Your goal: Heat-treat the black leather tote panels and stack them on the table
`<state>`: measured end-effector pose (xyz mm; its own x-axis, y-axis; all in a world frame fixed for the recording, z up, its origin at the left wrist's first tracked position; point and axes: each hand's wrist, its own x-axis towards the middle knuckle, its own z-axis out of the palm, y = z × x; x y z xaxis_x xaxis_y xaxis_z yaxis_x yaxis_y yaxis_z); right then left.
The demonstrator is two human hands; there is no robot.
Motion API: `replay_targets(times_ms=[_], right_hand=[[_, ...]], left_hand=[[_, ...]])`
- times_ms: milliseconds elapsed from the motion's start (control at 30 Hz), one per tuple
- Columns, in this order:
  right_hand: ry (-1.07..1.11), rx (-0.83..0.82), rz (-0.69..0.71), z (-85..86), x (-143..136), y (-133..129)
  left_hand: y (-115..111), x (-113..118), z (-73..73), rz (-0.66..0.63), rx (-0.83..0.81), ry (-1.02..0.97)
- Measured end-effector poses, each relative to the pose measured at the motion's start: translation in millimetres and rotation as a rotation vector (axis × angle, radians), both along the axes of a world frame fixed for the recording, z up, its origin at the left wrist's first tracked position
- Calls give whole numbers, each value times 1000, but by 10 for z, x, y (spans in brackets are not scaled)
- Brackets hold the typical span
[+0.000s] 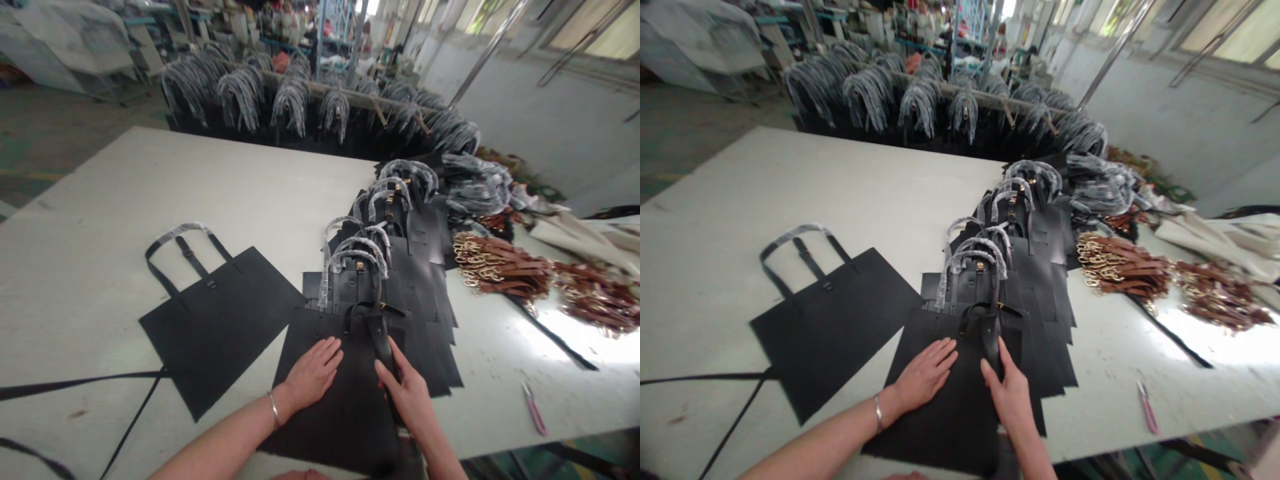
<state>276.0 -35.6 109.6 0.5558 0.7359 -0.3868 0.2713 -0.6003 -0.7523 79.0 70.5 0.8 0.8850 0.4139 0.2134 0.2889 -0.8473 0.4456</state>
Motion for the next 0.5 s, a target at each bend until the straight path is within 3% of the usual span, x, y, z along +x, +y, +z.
replay_targets(times_ms=[200,500], right_hand=[[189,-153,186,140,-52,-47],[278,-221,234,7,-137,358]], left_hand=[[-111,-29,-72,-27,5,-23],[-142,-71,-57,-84,61,-73]])
